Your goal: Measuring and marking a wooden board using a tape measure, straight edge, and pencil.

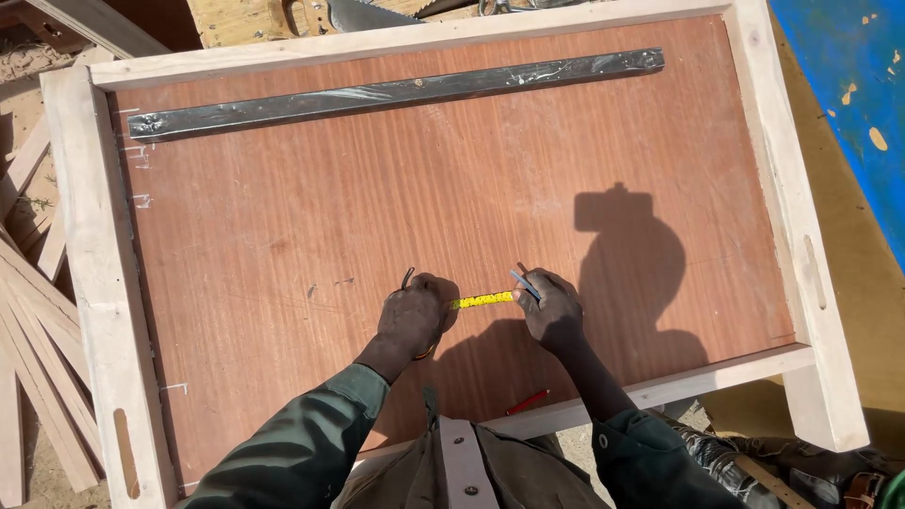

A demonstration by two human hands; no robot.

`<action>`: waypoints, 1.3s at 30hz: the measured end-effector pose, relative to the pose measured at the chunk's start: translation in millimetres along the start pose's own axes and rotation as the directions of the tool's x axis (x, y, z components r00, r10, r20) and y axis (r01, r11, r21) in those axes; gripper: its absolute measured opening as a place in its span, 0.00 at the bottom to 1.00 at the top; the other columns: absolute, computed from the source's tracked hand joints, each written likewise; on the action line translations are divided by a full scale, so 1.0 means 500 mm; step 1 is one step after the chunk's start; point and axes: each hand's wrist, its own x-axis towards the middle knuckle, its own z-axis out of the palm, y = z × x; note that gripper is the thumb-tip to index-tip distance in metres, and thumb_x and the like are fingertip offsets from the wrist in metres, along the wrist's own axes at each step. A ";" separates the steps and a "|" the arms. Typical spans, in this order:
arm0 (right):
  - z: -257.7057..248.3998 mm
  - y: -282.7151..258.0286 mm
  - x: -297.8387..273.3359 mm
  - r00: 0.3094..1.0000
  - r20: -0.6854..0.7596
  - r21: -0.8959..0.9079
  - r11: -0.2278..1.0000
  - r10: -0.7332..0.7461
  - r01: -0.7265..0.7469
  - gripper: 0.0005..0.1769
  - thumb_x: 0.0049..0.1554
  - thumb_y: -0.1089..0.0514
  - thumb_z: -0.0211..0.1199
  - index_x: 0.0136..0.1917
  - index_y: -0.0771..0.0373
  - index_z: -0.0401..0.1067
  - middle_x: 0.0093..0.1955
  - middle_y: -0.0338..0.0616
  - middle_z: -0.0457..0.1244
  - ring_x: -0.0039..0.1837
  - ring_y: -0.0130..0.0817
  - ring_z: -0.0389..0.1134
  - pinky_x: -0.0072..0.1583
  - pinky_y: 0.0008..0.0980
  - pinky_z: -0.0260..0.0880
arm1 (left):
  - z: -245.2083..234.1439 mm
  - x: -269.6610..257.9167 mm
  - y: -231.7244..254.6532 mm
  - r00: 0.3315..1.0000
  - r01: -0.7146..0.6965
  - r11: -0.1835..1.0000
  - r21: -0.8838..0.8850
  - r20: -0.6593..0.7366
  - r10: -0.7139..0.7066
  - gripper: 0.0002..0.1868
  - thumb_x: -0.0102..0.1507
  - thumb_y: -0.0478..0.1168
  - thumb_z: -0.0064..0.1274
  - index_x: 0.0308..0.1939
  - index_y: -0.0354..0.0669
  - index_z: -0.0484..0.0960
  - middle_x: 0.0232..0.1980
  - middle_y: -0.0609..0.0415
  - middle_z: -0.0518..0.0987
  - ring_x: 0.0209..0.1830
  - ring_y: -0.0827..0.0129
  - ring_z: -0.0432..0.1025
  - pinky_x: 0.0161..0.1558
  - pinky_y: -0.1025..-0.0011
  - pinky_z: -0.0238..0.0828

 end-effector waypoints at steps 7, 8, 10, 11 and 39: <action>0.019 0.022 0.002 0.997 -0.051 0.074 0.995 -0.058 0.062 0.04 0.50 0.53 0.52 0.39 0.52 0.66 0.37 0.41 0.58 0.47 0.42 0.61 0.53 0.42 0.59 | -0.019 -0.013 0.010 0.995 0.043 0.998 -0.049 0.088 -0.039 0.23 0.59 0.49 0.33 0.45 0.30 0.68 0.42 0.40 0.69 0.36 0.51 0.71 0.37 0.61 0.68; 0.019 0.025 0.005 0.995 -0.061 0.056 0.995 -0.077 0.080 0.04 0.50 0.53 0.52 0.39 0.52 0.66 0.38 0.42 0.58 0.47 0.42 0.61 0.53 0.42 0.59 | -0.022 -0.013 0.013 0.996 0.044 0.998 -0.035 0.077 -0.042 0.23 0.59 0.48 0.32 0.45 0.30 0.68 0.42 0.40 0.69 0.37 0.51 0.71 0.37 0.62 0.68; 0.020 0.036 0.012 0.994 -0.067 0.035 0.995 -0.086 0.089 0.05 0.50 0.52 0.52 0.39 0.52 0.66 0.38 0.42 0.58 0.47 0.42 0.61 0.53 0.42 0.59 | 0.012 0.010 -0.004 0.996 0.042 0.999 -0.024 0.074 -0.041 0.23 0.60 0.48 0.30 0.45 0.31 0.68 0.42 0.39 0.70 0.37 0.51 0.71 0.38 0.63 0.68; 0.022 0.043 0.016 0.992 -0.069 0.015 0.994 -0.105 0.106 0.05 0.50 0.52 0.52 0.40 0.51 0.66 0.38 0.42 0.58 0.47 0.42 0.61 0.53 0.42 0.60 | 0.050 0.033 -0.022 0.998 0.041 0.999 -0.024 0.051 -0.040 0.23 0.59 0.49 0.32 0.44 0.32 0.68 0.41 0.40 0.70 0.37 0.51 0.71 0.37 0.62 0.68; 0.011 0.021 0.012 0.998 -0.057 0.135 0.990 -0.027 0.034 0.03 0.50 0.53 0.52 0.37 0.49 0.66 0.32 0.37 0.57 0.39 0.32 0.61 0.47 0.33 0.63 | 0.056 0.028 -0.020 1.000 0.025 0.999 -0.037 0.007 -0.025 0.23 0.58 0.50 0.35 0.43 0.30 0.69 0.42 0.40 0.68 0.35 0.50 0.71 0.37 0.61 0.67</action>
